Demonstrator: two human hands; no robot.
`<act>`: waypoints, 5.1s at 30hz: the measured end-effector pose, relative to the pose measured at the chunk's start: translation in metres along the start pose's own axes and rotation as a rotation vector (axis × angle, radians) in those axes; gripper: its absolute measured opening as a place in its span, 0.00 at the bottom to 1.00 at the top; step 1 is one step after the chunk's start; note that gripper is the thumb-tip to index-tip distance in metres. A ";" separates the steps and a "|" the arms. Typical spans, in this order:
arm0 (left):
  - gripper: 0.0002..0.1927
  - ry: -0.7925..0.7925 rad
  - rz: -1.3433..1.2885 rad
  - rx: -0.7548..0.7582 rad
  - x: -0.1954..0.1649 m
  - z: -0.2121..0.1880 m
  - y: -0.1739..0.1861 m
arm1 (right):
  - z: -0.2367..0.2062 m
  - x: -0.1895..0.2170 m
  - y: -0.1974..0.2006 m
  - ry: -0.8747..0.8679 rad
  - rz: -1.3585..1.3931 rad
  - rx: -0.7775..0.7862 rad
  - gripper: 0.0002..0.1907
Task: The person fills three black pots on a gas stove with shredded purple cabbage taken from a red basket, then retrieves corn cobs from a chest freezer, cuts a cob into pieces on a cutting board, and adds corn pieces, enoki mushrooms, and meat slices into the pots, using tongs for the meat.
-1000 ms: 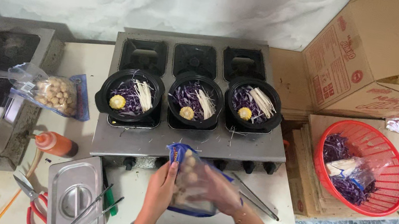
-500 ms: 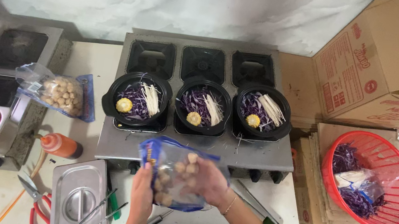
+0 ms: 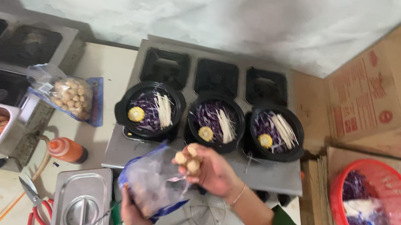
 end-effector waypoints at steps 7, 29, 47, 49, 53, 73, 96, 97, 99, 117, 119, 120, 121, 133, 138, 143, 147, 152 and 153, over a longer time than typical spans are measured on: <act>0.33 -0.143 -0.106 0.007 -0.036 0.013 0.036 | 0.140 0.059 0.032 0.040 -0.419 -0.210 0.13; 0.35 -0.121 -0.091 -0.096 -0.051 0.008 0.019 | 0.244 0.081 0.075 0.022 -0.855 -0.176 0.15; 0.35 -0.005 -0.055 -0.040 -0.030 -0.010 -0.012 | 0.136 0.149 0.091 0.109 -0.526 -0.207 0.23; 0.34 0.049 -0.051 -0.004 -0.019 -0.006 -0.019 | 0.101 0.161 0.095 0.139 -0.546 -0.341 0.24; 0.34 0.141 -0.032 0.124 0.005 0.007 -0.042 | 0.032 0.145 0.065 0.382 -0.909 -0.264 0.24; 0.31 -0.085 1.021 0.465 0.028 -0.032 -0.135 | -0.047 -0.005 0.033 0.303 -1.142 -0.083 0.26; 0.24 0.039 0.830 0.356 0.057 -0.017 -0.090 | -0.028 -0.014 0.080 0.068 -1.825 0.120 0.17; 0.24 0.050 0.819 0.332 0.058 -0.015 -0.089 | -0.026 -0.015 0.086 0.049 -1.928 0.137 0.16; 0.26 0.066 0.798 0.292 0.059 -0.008 -0.087 | -0.023 -0.011 0.092 0.020 -1.749 0.134 0.15; 0.35 0.252 0.081 -0.082 0.027 0.021 -0.019 | 0.088 0.130 0.122 0.296 -1.123 -0.387 0.25; 0.35 0.235 0.058 -0.047 0.025 0.021 -0.017 | 0.093 0.131 0.126 0.261 -1.004 -0.395 0.26; 0.35 0.228 0.046 -0.028 0.024 0.021 -0.017 | 0.091 0.130 0.125 0.293 -0.993 -0.385 0.27; 0.35 0.223 0.031 -0.013 0.024 0.021 -0.018 | 0.084 0.128 0.120 0.325 -0.983 -0.375 0.28; 0.28 -0.071 -0.062 0.825 0.063 -0.010 -0.047 | -0.086 -0.062 -0.019 0.464 -0.866 0.257 0.53; 0.32 -0.235 0.398 0.069 0.057 -0.039 -0.080 | -0.084 -0.064 -0.023 0.776 -1.459 0.173 0.24; 0.50 -0.949 0.690 -0.076 -0.026 -0.115 -0.050 | -0.049 -0.064 -0.036 0.152 -1.241 0.113 0.16; 0.44 -0.879 1.044 0.185 -0.086 -0.152 -0.001 | -0.002 -0.086 -0.055 0.272 -1.528 0.743 0.13; 0.14 -0.829 1.082 -0.477 -0.177 -0.137 0.058 | 0.055 -0.130 -0.083 0.462 -1.577 0.451 0.20; 0.17 -0.916 1.077 -0.616 -0.202 -0.130 0.071 | 0.062 -0.136 -0.089 0.433 -1.515 0.380 0.20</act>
Point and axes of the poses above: each hand's wrist, its own z-axis towards the middle knuckle, its own y-axis out of the back of the hand, x = y × z, the point moved 1 cm from there along z, towards the middle knuckle, and after that the axes turned 10 degrees about z, right-handed, at the moved point
